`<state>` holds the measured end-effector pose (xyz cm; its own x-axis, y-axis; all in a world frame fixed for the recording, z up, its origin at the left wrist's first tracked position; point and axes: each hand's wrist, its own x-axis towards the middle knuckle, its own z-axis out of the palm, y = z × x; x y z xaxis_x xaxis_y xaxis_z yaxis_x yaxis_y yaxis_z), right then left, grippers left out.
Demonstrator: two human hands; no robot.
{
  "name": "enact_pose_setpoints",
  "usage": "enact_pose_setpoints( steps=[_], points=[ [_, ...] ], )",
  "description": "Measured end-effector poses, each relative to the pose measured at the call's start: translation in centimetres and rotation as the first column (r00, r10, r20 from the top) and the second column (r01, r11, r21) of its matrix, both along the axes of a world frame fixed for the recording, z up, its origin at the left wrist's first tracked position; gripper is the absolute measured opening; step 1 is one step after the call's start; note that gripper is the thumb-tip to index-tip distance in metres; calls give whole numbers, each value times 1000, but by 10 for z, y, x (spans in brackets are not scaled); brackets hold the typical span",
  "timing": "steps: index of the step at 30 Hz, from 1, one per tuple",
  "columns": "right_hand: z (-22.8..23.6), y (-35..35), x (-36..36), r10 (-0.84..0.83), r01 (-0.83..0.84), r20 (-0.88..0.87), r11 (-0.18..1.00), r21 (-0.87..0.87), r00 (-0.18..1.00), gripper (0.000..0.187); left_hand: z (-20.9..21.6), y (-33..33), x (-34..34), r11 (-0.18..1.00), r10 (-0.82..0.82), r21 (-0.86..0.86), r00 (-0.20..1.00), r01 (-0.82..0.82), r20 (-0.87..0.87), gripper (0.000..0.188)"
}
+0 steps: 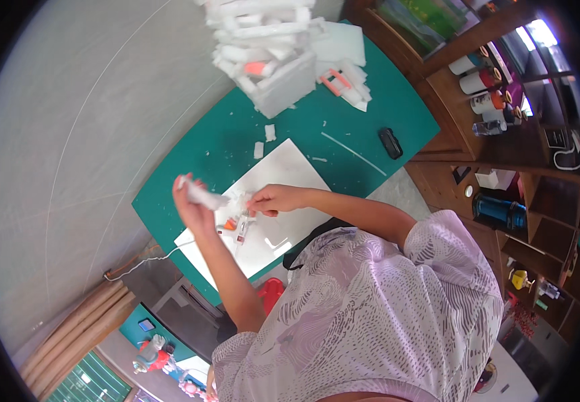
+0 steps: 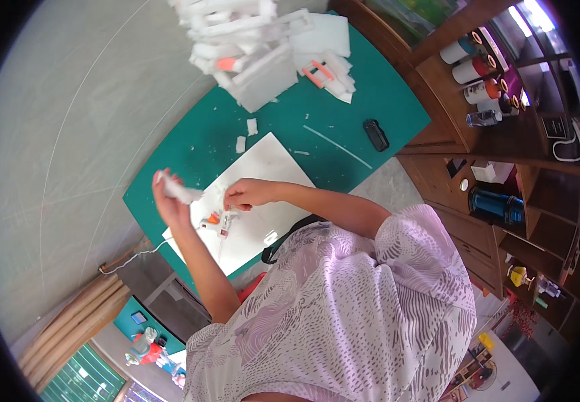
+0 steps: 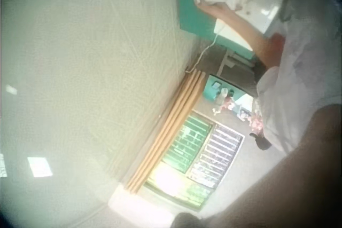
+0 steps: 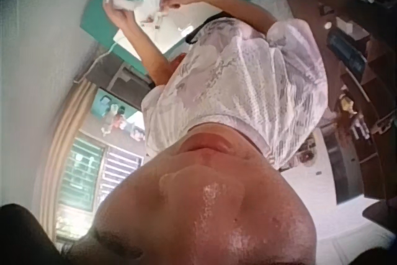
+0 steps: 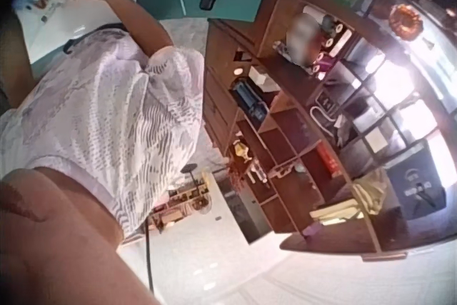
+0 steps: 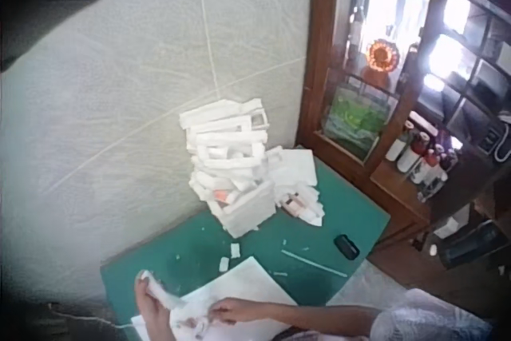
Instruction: Use a hot glue gun to apply adhesive to foam pieces and assemble them into a structure.
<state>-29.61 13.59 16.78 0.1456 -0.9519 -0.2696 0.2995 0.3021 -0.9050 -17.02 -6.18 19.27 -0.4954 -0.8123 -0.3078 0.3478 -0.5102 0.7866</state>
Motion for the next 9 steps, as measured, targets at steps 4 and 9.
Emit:
enact_pose_setpoints(
  steps=[4, 9],
  points=[
    [-26, 82, -41, -246, 246, -3, 967, 66, 969, 22, -11, -42, 33, 987, 157, -40, 987, -155, 28, 36],
    [-59, 184, -108, -534, 558, -167, 813, 167, 828, 23, -54, -77, 48, 946, 251, -283, 906, -156, 341, 32]
  ],
)
